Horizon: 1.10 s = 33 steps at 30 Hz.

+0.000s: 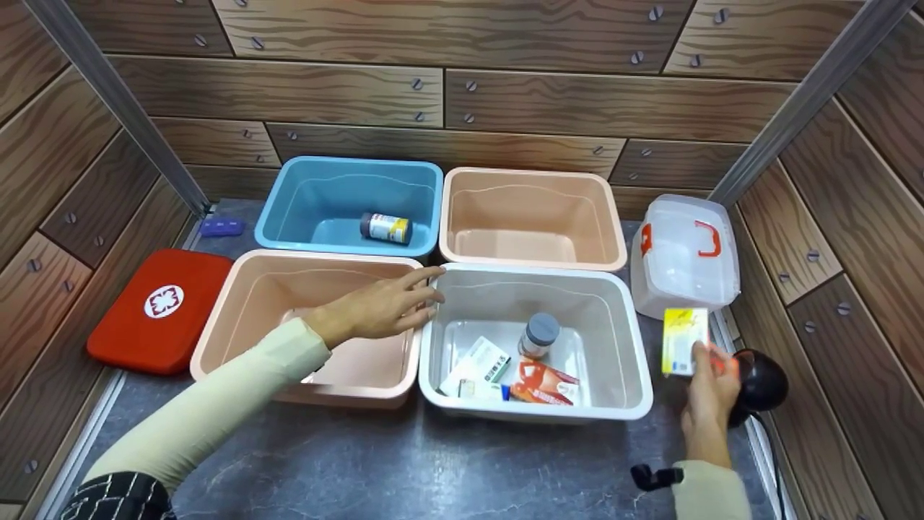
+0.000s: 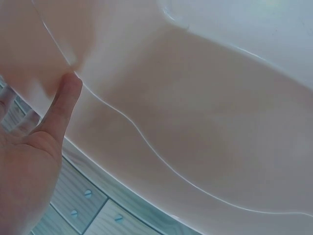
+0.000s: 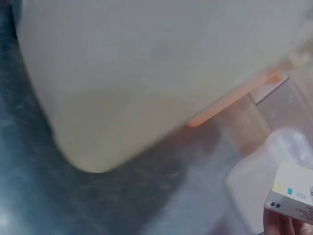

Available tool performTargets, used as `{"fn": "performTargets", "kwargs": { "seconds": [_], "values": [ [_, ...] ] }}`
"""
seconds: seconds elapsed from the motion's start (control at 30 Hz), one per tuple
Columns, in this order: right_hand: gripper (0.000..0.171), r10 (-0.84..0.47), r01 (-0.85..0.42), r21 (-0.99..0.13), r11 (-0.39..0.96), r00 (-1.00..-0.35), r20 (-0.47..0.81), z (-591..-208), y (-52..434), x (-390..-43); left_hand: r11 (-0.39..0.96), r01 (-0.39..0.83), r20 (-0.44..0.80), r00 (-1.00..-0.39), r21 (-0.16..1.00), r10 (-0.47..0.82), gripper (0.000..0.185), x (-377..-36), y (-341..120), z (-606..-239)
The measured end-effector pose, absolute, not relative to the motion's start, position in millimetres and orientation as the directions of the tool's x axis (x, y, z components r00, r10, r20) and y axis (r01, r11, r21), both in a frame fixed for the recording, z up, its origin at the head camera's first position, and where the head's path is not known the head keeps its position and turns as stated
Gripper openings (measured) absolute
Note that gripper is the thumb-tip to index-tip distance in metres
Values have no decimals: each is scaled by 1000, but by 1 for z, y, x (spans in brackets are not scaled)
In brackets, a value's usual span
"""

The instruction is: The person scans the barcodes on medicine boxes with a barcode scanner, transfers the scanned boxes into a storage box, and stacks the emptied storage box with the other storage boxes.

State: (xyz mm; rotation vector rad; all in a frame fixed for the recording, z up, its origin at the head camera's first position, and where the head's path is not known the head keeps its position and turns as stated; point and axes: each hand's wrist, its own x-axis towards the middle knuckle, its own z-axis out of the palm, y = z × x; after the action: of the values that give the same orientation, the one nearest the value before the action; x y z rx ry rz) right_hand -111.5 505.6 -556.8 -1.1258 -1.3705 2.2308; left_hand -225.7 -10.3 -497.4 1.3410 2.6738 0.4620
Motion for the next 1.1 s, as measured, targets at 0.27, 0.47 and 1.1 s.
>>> {"fn": "performTargets", "kwargs": {
  "seconds": [0.27, 0.47, 1.1],
  "values": [
    [25, 528, 18, -922, -386, -816, -237, -490, 510, -143, 563, 760, 34, -604, 324, 796, 38, -226, -10, -498],
    [25, 455, 7, -983, -183, -886, -91, -444, 492, -182, 566, 752, 17, -606, 338, 795, 39, -226, -10, -497],
    [47, 142, 18, -805, 592, -986, 82, -456, 375, -323, 549, 769, 53, -595, 327, 802, 36, -224, -11, -497]
  ]
}}
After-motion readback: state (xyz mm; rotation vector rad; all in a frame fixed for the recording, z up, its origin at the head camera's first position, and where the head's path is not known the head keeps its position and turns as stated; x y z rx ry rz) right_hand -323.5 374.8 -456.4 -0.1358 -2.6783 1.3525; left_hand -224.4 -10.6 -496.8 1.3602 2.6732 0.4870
